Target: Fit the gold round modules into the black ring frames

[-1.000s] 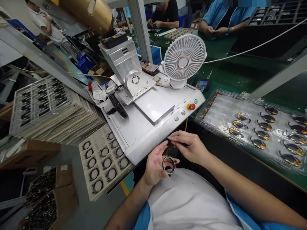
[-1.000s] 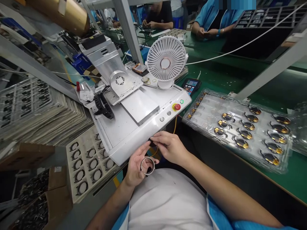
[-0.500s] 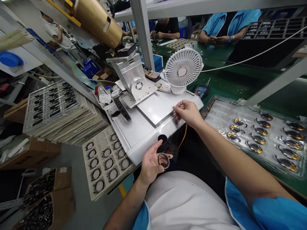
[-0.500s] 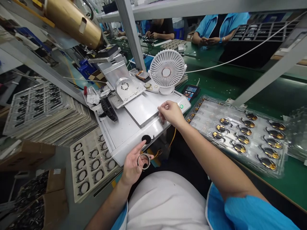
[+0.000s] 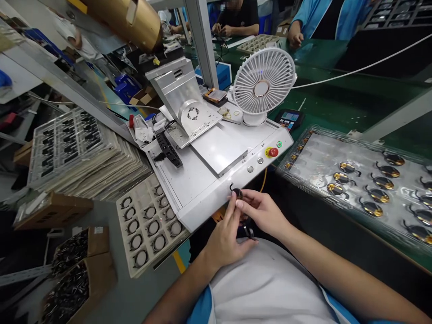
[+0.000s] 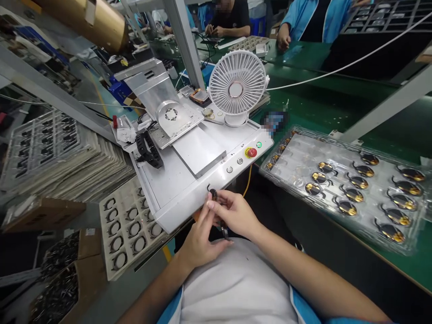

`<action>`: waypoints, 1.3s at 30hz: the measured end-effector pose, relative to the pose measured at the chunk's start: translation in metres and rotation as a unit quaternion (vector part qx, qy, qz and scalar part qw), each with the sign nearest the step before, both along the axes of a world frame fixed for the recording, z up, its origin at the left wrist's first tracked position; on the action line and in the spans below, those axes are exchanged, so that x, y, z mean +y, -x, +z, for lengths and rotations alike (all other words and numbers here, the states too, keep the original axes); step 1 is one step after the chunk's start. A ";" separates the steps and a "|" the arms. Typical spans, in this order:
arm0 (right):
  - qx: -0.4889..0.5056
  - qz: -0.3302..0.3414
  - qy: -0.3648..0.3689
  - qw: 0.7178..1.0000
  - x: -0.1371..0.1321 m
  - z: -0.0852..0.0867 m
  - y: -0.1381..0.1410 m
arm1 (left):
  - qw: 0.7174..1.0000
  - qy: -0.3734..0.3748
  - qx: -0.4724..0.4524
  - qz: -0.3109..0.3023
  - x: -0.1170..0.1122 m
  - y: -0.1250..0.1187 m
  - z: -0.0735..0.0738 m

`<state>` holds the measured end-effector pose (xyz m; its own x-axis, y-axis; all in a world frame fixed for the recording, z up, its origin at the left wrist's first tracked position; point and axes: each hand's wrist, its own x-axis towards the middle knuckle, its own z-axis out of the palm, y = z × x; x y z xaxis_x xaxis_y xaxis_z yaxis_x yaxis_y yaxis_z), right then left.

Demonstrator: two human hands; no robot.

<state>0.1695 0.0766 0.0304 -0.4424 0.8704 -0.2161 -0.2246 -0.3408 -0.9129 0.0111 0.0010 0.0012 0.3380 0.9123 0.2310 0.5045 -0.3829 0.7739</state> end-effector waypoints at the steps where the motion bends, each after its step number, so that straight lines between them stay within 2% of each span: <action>1: 0.003 -0.016 0.007 1.000 0.000 0.000 -0.001 | 1.000 0.002 0.011 -0.016 0.003 -0.003 0.000; 2: 0.003 -0.032 0.012 0.999 0.002 0.000 -0.004 | 1.000 0.006 -0.001 -0.027 0.005 -0.005 0.000; 4: 0.005 -0.047 0.015 0.999 0.008 0.002 -0.012 | 0.996 0.018 -0.085 -0.034 0.009 -0.006 0.001; 7: 0.004 -0.030 0.021 0.999 0.015 0.004 -0.023 | 0.973 0.046 -0.225 -0.017 0.010 -0.005 0.000; 9: -0.004 -0.025 0.031 0.999 0.016 0.005 -0.026 | 0.965 0.056 -0.254 -0.019 0.011 -0.002 -0.002; 12: -0.020 -0.025 0.040 0.999 0.016 0.004 -0.027 | 0.977 0.030 -0.206 -0.035 0.011 0.003 -0.002; 17: -0.009 0.019 0.039 0.999 0.016 -0.002 -0.026 | 0.997 -0.016 -0.049 -0.055 0.012 0.006 -0.001; 19: -0.002 0.002 0.046 0.999 0.015 -0.003 -0.025 | 0.997 -0.012 -0.038 -0.064 0.011 0.006 -0.002; 21: -0.002 -0.025 0.054 0.998 0.014 -0.003 -0.025 | 0.993 0.005 -0.096 -0.063 0.011 0.005 -0.004; 23: -0.007 -0.033 0.061 0.998 0.013 -0.003 -0.027 | 0.975 0.035 -0.215 -0.041 0.010 0.006 -0.007; 25: -0.011 -0.017 0.069 0.997 0.012 -0.001 -0.029 | 0.938 0.070 -0.340 0.001 0.011 0.007 -0.009; 28: -0.010 0.028 0.092 0.995 0.008 0.003 -0.028 | 0.890 0.096 -0.441 0.057 0.014 0.007 -0.013; 31: 0.000 0.055 0.145 0.988 0.000 0.008 -0.021 | 0.868 0.102 -0.478 0.089 0.015 0.005 -0.017; 34: 0.026 0.038 0.178 0.983 -0.009 0.015 -0.010 | 0.864 0.100 -0.487 0.083 0.015 0.001 -0.022; 39: -0.008 -0.015 0.102 0.995 -0.017 0.021 0.001 | 0.874 0.083 -0.467 0.104 0.014 0.002 -0.029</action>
<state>0.1681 0.0597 0.0516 -0.4109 0.8211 -0.3962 -0.2231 -0.5119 -0.8295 0.0096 0.0151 -0.0278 -0.1047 0.9786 0.1771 -0.3325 -0.2022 0.9212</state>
